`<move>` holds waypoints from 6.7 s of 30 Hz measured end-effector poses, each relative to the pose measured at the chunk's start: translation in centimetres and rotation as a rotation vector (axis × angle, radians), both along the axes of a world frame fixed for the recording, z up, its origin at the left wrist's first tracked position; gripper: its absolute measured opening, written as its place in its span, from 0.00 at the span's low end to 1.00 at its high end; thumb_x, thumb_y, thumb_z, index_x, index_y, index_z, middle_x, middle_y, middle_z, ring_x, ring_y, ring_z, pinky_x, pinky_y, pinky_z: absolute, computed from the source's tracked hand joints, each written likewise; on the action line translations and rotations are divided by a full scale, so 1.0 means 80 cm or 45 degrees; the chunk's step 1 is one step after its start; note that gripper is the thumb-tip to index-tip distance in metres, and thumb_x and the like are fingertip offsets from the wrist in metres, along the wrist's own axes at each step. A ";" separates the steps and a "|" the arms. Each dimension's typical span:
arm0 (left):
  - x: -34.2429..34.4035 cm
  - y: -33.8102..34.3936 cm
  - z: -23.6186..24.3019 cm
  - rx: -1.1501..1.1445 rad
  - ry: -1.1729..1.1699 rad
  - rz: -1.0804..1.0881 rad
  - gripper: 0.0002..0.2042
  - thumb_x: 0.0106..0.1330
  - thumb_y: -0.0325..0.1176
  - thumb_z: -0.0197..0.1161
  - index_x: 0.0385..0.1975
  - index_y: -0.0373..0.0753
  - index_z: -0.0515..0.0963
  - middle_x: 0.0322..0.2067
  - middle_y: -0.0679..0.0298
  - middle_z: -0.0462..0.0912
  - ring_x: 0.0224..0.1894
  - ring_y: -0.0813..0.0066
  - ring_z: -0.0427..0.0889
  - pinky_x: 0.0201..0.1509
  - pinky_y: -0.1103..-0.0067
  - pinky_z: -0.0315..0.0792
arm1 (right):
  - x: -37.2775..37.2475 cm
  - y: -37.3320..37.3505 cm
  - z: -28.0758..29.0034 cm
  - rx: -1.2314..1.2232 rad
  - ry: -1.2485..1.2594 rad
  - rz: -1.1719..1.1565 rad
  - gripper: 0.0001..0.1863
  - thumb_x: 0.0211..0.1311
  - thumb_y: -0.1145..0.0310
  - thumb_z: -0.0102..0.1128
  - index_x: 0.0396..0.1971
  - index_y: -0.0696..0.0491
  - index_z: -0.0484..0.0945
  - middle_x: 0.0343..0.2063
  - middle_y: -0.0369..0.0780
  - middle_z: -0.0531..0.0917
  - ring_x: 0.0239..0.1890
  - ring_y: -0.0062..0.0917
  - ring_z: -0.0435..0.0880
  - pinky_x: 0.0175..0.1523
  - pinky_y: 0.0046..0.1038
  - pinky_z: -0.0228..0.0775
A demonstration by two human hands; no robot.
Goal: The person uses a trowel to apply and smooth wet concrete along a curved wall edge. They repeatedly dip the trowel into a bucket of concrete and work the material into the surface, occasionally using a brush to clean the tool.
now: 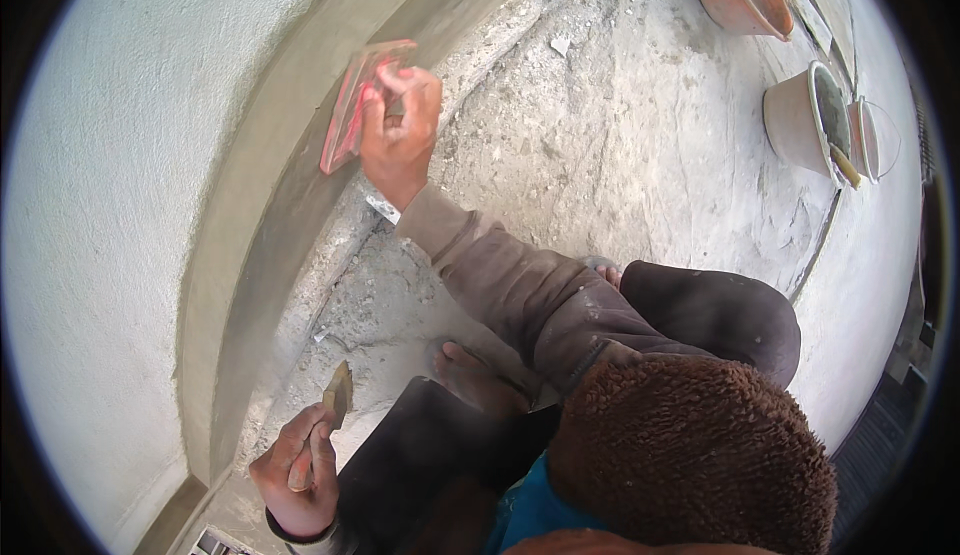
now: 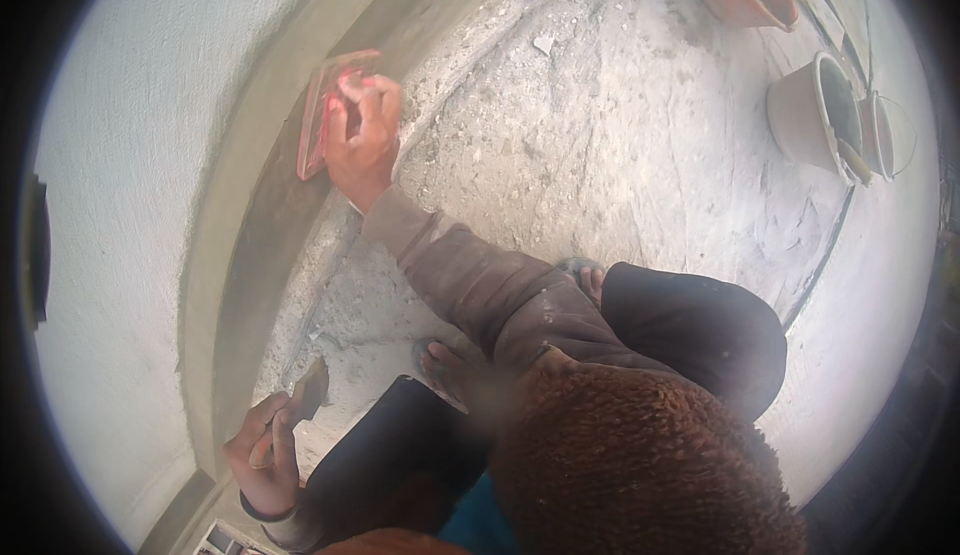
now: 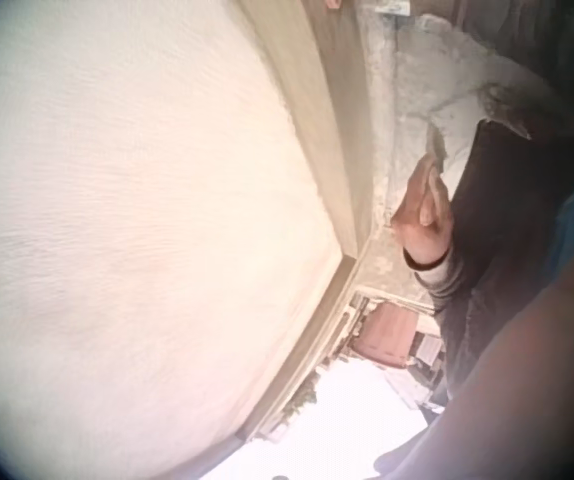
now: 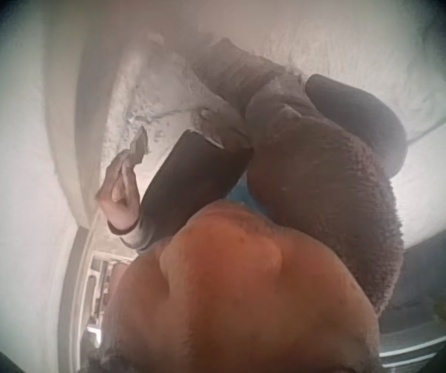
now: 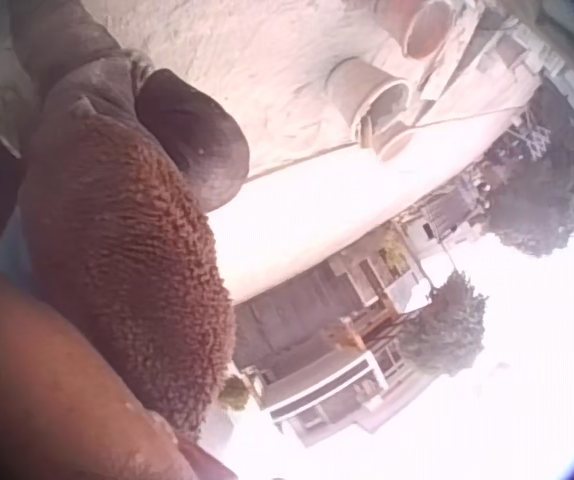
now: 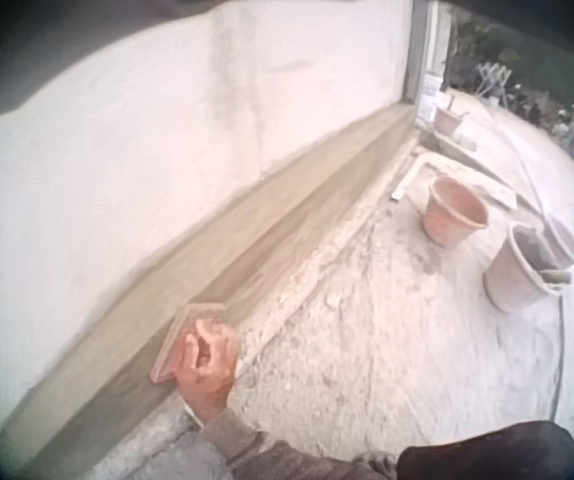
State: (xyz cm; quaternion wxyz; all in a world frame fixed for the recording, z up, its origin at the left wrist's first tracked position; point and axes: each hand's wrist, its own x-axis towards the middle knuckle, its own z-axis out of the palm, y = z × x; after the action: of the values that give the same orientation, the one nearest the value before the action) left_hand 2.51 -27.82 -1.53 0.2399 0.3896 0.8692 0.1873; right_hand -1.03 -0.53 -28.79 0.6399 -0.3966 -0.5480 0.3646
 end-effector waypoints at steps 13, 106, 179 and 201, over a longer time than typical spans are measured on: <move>0.003 0.007 -0.007 0.080 0.044 -0.031 0.07 0.75 0.22 0.61 0.46 0.25 0.82 0.37 0.51 0.90 0.40 0.70 0.89 0.47 0.77 0.81 | 0.010 -0.003 0.009 0.086 0.003 0.126 0.14 0.65 0.76 0.67 0.50 0.55 0.82 0.51 0.47 0.75 0.56 0.40 0.78 0.55 0.37 0.77; 0.000 0.226 -0.166 0.641 -0.202 -0.714 0.07 0.65 0.28 0.72 0.41 0.40 0.85 0.38 0.59 0.90 0.42 0.58 0.91 0.43 0.69 0.85 | 0.165 0.529 0.194 0.270 -1.574 -0.078 0.14 0.69 0.55 0.60 0.37 0.46 0.91 0.40 0.42 0.91 0.43 0.34 0.89 0.41 0.40 0.82; -0.001 0.183 -0.150 0.102 -0.435 -0.732 0.06 0.72 0.35 0.61 0.39 0.41 0.81 0.29 0.54 0.84 0.31 0.48 0.84 0.35 0.59 0.78 | 0.155 0.222 0.164 0.016 -0.266 0.456 0.14 0.73 0.68 0.66 0.54 0.55 0.81 0.44 0.38 0.85 0.43 0.18 0.85 0.36 0.20 0.81; -0.008 0.175 -0.168 -0.078 -0.377 -0.829 0.06 0.73 0.35 0.60 0.38 0.42 0.82 0.32 0.52 0.85 0.31 0.48 0.86 0.34 0.60 0.79 | 0.059 0.077 -0.004 0.536 -0.284 0.489 0.22 0.69 0.76 0.63 0.59 0.54 0.69 0.52 0.53 0.68 0.51 0.44 0.76 0.50 0.42 0.78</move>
State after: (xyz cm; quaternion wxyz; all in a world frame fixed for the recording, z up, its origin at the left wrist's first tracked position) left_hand 1.90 -13.82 -14.96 0.4220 0.6075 0.6604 0.1295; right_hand 3.67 5.65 -29.08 0.5633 -0.1819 -0.7433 0.3116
